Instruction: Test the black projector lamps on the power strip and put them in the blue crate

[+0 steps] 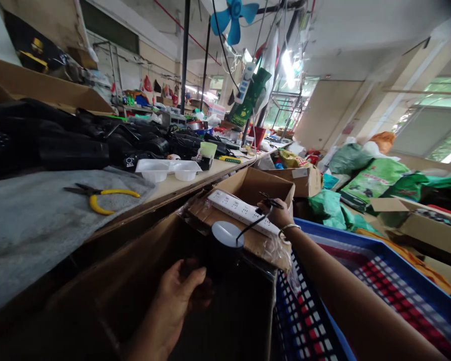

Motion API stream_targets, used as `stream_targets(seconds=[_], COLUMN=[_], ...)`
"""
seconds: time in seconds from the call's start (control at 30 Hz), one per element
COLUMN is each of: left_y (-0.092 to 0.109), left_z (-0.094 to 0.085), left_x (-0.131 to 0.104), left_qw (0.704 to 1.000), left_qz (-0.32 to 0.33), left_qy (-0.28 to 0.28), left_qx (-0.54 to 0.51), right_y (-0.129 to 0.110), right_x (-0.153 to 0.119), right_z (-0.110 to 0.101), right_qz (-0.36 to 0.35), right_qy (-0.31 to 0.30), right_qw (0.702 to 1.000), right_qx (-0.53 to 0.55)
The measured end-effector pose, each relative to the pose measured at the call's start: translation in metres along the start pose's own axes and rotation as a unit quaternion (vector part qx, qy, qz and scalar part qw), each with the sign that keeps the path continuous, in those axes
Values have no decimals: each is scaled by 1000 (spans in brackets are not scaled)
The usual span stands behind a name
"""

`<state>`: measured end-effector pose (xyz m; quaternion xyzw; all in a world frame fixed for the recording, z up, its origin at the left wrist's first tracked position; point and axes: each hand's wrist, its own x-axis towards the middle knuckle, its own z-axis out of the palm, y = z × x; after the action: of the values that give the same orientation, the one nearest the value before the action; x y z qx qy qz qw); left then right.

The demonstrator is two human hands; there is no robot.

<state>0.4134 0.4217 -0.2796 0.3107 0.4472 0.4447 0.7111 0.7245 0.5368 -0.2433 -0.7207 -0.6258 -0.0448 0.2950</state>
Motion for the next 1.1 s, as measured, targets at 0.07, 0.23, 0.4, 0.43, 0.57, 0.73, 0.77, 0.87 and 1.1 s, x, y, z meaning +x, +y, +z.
stream_targets(seconds=[0.07, 0.23, 0.4, 0.43, 0.57, 0.73, 0.77, 0.87, 1.1], left_y=[-1, -4, -4, -3, -1, 2, 3, 4, 3], left_z=[-2, -4, -2, -2, -3, -3, -3, -1, -1], left_x=[4, 6, 6, 7, 7, 6, 6, 6, 8], left_qw=[1000, 1000, 999, 999, 997, 997, 997, 998, 996], left_qz=[-7, -16, -1, -4, -13, 5, 12, 33, 54], left_qy=[-10, -20, -39, -42, -54, -61, -59, -52, -66], left_qx=[-2, -3, -28, -32, -48, -42, -38, -34, -40], right_y=[-5, -10, -8, -8, -10, -10, -10, -10, -8], right_x=[8, 6, -11, -12, -13, -17, -17, -19, -20], right_z=[4, 12, 19, 20, 23, 27, 27, 29, 33], right_qz=[-15, -48, -8, 2, 32, 34, 33, 32, 35], right_qy=[-7, -29, -12, -12, -4, 26, 27, 31, 49], right_qw=[1000, 997, 997, 998, 998, 998, 998, 998, 998], right_qx=[-23, -56, -69, -70, -63, -46, -43, -37, -31])
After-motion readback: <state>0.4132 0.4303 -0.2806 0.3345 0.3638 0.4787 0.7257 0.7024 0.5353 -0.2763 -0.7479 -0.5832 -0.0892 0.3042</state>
